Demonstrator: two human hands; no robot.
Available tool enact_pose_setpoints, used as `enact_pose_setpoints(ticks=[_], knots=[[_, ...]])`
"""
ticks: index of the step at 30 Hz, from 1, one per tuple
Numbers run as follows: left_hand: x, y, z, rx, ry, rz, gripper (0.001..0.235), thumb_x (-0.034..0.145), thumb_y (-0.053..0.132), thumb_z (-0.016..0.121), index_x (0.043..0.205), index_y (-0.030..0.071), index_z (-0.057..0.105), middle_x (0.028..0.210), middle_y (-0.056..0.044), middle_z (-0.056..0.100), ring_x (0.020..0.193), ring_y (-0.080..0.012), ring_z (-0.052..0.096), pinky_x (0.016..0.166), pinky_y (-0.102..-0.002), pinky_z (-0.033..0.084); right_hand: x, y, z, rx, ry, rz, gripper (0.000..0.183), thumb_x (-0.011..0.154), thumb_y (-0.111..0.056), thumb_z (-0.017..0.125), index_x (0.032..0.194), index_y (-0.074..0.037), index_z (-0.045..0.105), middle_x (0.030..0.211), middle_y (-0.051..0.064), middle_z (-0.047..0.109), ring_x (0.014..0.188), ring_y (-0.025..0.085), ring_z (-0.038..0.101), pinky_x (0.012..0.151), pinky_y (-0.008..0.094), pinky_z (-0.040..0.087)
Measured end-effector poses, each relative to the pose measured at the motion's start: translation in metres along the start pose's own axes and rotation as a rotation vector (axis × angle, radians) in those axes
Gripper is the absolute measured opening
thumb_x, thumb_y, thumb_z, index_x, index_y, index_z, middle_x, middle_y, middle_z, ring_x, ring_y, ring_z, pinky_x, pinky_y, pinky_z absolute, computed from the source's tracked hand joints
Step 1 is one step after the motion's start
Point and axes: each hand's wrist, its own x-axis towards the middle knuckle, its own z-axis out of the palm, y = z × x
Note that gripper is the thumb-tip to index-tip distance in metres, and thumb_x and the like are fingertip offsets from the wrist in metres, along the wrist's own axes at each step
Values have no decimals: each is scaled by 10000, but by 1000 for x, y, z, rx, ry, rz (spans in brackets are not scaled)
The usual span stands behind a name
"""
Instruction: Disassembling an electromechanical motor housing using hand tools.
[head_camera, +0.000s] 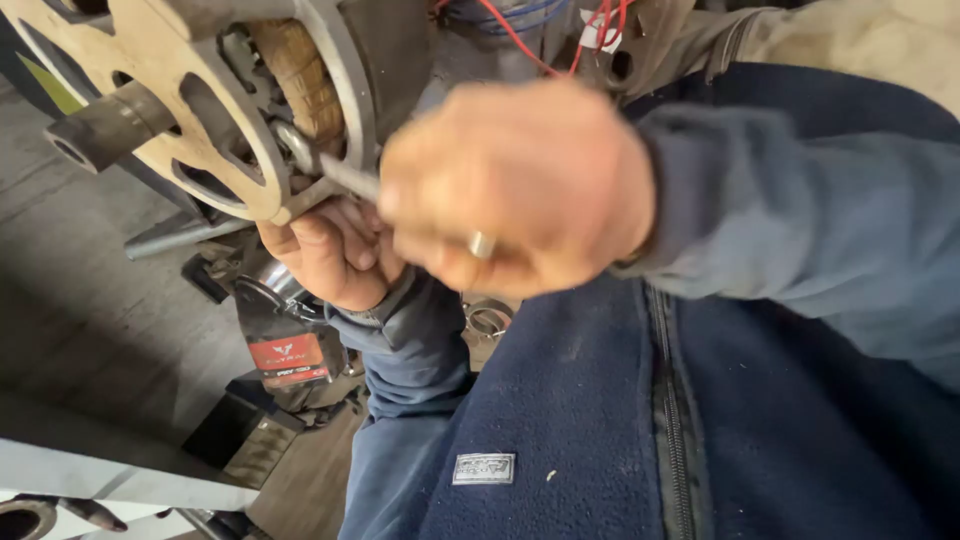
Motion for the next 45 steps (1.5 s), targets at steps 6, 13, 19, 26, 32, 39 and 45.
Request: enact_pose_setpoints(ticks=[6,13,19,26,32,39,45], knots=[[3,8,30,12,-166,-17,292,1188,163,585,1418,-13,549,785,-58,699,477,-59,409,575,-264,413,7,3,-28,92,-85,347,119,1172,-89,555,1242,6,569,1154,62,658,960,140,652,829,256,518],[1,-12,64,185,34,135,625,986,159,717,1500,-76,449,1018,-128,719,584,-114,471,506,-226,373,34,-33,-26,328,-38,797,591,1001,-640,482,1022,-74,652,865,-23,639,708,54,638,641,228,517],[26,33,76,975,-274,497,584,937,292,824,1365,-53,629,717,-57,612,567,-197,554,570,-317,451,31,-43,-13,288,-25,721,512,1122,-578,585,1099,-68,536,899,61,737,782,73,621,677,234,411],[30,47,89,1059,-244,575,777,857,403,874,1407,-57,573,670,-56,622,543,-224,599,554,-342,464,69,-47,6,-1030,-574,-75,394,934,-298,826,1259,-115,697,712,16,521,639,211,545,607,354,439],[32,47,93,1127,-197,660,796,845,438,881,1377,-76,584,591,-71,571,482,-238,560,513,-360,449,77,-40,9,-1149,-712,-221,556,927,-338,819,1380,-69,642,702,-9,499,638,183,547,607,337,453],[33,40,88,1033,-215,722,780,866,415,859,1386,-93,575,620,-74,598,496,-237,567,535,-342,468,87,-28,6,-949,-854,-152,732,861,-299,812,1451,40,543,673,64,560,566,281,580,523,399,457],[38,43,84,1029,-242,796,800,866,457,864,1347,-118,587,592,-68,591,457,-219,542,514,-326,446,79,-20,8,-838,-847,-6,747,782,-213,791,1429,59,533,580,100,527,505,331,568,498,438,454]])
